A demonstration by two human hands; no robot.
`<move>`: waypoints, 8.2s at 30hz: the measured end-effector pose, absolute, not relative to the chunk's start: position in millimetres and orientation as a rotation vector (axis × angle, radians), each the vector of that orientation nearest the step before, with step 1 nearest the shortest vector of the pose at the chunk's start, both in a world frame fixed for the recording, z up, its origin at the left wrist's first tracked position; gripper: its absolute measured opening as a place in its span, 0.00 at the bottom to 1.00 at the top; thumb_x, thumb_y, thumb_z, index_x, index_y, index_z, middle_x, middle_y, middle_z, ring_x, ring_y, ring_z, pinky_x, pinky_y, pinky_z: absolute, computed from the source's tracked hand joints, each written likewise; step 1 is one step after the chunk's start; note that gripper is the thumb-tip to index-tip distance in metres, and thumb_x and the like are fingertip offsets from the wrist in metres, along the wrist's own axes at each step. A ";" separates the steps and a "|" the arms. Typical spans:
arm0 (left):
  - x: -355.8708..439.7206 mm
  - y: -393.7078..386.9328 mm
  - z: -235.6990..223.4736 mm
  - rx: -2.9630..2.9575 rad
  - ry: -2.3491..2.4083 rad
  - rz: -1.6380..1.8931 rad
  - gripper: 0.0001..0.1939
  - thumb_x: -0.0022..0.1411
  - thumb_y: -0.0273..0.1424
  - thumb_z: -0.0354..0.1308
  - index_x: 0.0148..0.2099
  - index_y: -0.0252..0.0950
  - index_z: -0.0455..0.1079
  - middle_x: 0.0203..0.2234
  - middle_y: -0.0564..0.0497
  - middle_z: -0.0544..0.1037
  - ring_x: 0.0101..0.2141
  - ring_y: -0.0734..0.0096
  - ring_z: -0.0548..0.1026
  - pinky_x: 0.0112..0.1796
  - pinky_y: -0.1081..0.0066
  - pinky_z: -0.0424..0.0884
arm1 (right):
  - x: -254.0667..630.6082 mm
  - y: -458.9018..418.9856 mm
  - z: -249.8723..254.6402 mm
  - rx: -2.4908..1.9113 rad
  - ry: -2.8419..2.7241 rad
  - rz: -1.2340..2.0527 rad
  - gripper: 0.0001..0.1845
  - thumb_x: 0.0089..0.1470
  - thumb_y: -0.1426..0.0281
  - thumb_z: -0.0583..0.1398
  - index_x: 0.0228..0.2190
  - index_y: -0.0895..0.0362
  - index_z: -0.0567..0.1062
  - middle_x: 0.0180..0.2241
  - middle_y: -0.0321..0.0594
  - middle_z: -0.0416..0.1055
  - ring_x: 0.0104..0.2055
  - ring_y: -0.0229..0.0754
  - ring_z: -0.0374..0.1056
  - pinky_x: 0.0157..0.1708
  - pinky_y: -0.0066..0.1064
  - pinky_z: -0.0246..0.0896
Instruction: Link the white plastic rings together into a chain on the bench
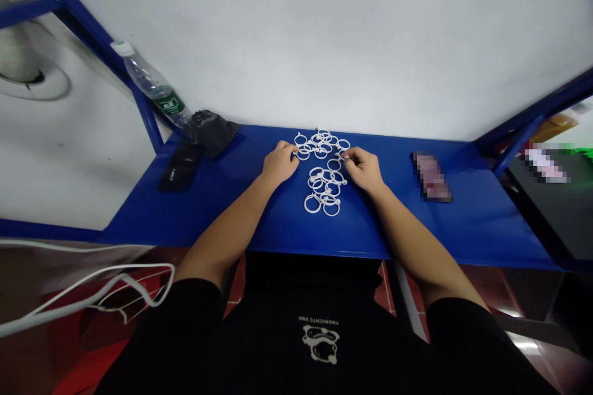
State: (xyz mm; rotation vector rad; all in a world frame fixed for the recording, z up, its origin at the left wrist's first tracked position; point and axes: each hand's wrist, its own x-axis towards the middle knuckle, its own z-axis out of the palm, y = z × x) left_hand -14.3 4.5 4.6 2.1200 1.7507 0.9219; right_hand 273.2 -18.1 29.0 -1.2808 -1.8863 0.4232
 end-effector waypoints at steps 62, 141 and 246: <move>4.9 -14.0 21.7 2.191 1.490 0.816 0.10 0.71 0.32 0.59 0.48 0.40 0.81 0.47 0.46 0.85 0.45 0.61 0.81 0.49 0.63 0.75 | 280.7 -3.5 15.1 -1.391 -2.282 0.357 0.08 0.59 0.66 0.65 0.41 0.51 0.84 0.36 0.41 0.80 0.37 0.47 0.74 0.35 0.35 0.64; 6.4 -16.5 18.6 2.442 1.133 0.853 0.11 0.71 0.37 0.61 0.41 0.44 0.85 0.39 0.52 0.88 0.41 0.67 0.84 0.41 0.68 0.75 | 277.9 -6.2 20.3 -1.529 -2.205 0.384 0.31 0.63 0.65 0.60 0.65 0.56 0.72 0.45 0.46 0.82 0.43 0.52 0.77 0.44 0.41 0.73; 4.4 -8.9 15.2 2.215 1.267 1.216 0.15 0.64 0.20 0.54 0.39 0.37 0.82 0.37 0.49 0.85 0.36 0.68 0.81 0.41 0.67 0.76 | 287.0 11.5 12.3 -1.488 -2.290 0.300 0.18 0.68 0.66 0.55 0.51 0.53 0.81 0.47 0.49 0.80 0.48 0.53 0.76 0.48 0.41 0.71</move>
